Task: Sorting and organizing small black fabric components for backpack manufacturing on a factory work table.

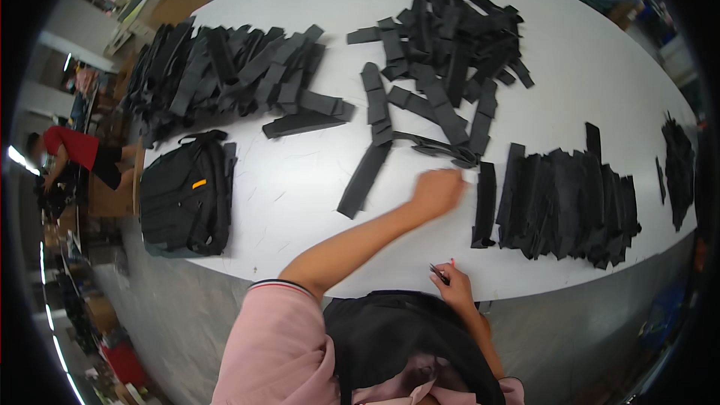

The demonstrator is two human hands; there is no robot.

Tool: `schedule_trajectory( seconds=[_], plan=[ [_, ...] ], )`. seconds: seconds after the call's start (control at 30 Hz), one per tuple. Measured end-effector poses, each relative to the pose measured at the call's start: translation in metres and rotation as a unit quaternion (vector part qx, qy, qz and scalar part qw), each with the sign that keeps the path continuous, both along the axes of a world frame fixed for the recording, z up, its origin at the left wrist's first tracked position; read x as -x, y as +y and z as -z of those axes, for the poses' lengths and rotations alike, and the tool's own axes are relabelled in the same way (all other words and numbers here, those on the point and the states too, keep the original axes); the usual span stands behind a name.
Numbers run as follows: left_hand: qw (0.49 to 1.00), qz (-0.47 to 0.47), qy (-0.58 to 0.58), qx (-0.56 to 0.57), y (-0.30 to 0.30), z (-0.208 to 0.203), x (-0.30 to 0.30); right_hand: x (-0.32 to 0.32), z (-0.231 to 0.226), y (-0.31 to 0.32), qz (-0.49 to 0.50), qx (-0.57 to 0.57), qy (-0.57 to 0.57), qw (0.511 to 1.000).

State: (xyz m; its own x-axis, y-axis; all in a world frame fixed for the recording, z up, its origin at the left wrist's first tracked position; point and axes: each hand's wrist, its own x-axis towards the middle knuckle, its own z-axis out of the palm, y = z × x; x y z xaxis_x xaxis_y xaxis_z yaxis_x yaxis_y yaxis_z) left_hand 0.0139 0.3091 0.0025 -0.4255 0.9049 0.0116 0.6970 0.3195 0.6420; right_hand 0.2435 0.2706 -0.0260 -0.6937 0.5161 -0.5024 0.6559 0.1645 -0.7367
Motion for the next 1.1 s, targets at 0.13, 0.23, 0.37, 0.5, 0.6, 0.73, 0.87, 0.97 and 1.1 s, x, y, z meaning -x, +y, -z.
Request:
schedule_trajectory(
  seconds=[0.13,0.23,0.37,0.5,0.6,0.73,0.87,0.97,1.1],
  plan=[
    [0.984,-0.145,0.078,0.06,-0.073,0.002,0.102,0.022,-0.013,0.001,0.016,0.052,0.007,0.998],
    [0.901,-0.048,0.414,0.118,-0.103,0.011,0.169,0.041,-0.015,0.003,-0.004,0.056,0.002,0.998],
    [0.866,-0.014,0.462,0.192,-0.114,0.023,0.25,0.062,-0.017,0.002,-0.024,0.048,0.017,0.998],
    [0.853,0.072,0.413,0.312,-0.103,0.029,0.273,0.07,-0.011,0.004,-0.018,0.038,0.001,0.999],
    [0.858,0.087,0.434,0.262,-0.099,0.029,0.287,0.077,-0.007,0.004,-0.025,0.046,-0.001,0.999],
    [0.959,-0.049,0.216,0.178,-0.085,0.017,0.302,0.095,-0.011,0.011,-0.043,0.056,-0.049,0.996],
    [0.943,-0.224,0.242,0.05,-0.058,0.017,0.33,0.108,-0.009,0.019,-0.005,0.062,-0.004,0.998],
    [0.899,-0.259,0.336,0.108,-0.044,0.046,0.348,0.125,-0.007,0.025,-0.047,0.044,-0.022,0.998],
    [0.873,-0.317,0.323,0.182,-0.025,0.066,0.347,0.126,0.005,0.022,-0.076,0.0,0.001,0.997]
  ],
)
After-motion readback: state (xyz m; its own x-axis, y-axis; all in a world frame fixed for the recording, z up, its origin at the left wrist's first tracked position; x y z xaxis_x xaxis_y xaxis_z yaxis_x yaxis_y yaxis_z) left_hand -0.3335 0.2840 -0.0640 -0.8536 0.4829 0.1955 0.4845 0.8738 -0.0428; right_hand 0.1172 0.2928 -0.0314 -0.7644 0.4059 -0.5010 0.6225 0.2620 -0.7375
